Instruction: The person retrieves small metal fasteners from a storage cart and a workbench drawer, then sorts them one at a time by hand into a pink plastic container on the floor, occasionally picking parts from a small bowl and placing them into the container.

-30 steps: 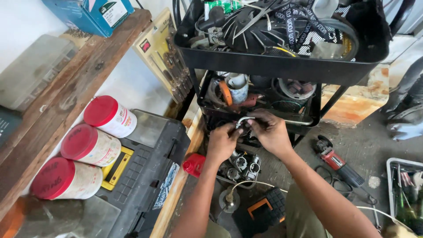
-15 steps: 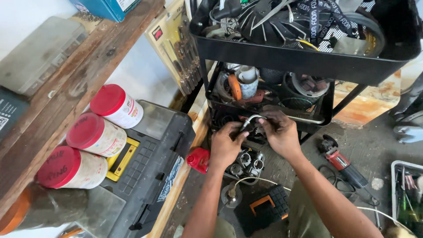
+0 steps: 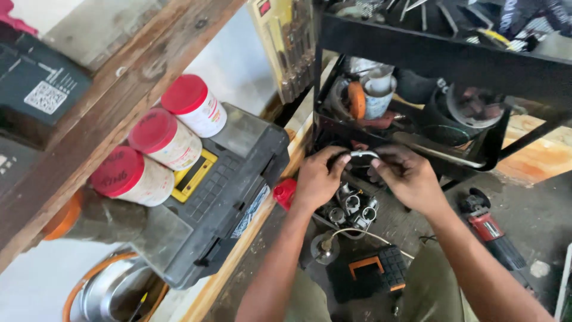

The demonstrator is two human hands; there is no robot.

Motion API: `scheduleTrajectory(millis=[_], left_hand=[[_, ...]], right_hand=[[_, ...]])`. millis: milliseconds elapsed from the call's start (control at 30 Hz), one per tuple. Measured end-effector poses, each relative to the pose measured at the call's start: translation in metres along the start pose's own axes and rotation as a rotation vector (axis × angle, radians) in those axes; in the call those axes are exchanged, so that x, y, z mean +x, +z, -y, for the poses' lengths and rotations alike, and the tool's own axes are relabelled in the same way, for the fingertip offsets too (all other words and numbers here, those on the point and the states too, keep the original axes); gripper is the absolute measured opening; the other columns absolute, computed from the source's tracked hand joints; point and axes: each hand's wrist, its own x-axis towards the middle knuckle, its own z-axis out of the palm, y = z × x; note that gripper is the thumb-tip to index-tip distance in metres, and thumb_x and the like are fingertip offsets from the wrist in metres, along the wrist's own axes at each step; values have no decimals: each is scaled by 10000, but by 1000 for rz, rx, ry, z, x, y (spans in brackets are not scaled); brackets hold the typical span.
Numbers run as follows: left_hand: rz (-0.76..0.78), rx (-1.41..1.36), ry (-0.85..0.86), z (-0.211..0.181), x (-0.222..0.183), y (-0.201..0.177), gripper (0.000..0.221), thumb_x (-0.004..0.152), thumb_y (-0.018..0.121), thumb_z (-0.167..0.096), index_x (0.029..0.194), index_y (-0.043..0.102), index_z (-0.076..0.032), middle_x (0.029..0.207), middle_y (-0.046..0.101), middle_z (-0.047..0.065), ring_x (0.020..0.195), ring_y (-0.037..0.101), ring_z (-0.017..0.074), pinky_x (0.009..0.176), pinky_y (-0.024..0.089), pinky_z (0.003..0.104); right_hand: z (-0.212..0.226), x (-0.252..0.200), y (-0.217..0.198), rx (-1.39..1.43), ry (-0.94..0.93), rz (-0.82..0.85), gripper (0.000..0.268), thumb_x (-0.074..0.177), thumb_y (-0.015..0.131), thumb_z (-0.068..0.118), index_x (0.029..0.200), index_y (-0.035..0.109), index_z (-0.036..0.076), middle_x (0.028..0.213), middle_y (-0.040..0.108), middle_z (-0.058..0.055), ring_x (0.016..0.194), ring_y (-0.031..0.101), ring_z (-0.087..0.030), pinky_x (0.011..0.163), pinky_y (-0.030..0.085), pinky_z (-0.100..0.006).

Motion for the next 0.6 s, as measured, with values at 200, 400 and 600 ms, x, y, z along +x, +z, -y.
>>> scheduleTrajectory(millis=[200, 400, 600], left_hand=[[113, 94, 110, -2, -18, -42, 220, 964, 666, -211, 1104, 748, -61, 970, 772, 211, 982, 728, 437, 876, 584, 540], [138, 138, 37, 53, -57, -35, 255, 962, 693, -275, 1058, 760, -49, 914, 769, 200, 934, 735, 417, 800, 603, 492], [189, 150, -45, 93, -111, 2, 164, 956, 700, -250, 1051, 765, -132, 901, 783, 129, 927, 750, 349, 774, 617, 436]], right_hand=[[2, 15, 0, -250, -159, 394, 245, 887, 722, 159, 1055, 751, -18, 857, 733, -287, 873, 725, -475, 778, 563, -538], [-28, 20, 35, -228, -61, 621, 265, 884, 745, 210, 1125, 762, 101, 884, 751, -180, 854, 728, -361, 711, 530, -471], [-70, -9, 52, -270, -125, 792, 244, 875, 747, 150, 1081, 712, 24, 893, 749, -203, 862, 726, -397, 703, 549, -496]])
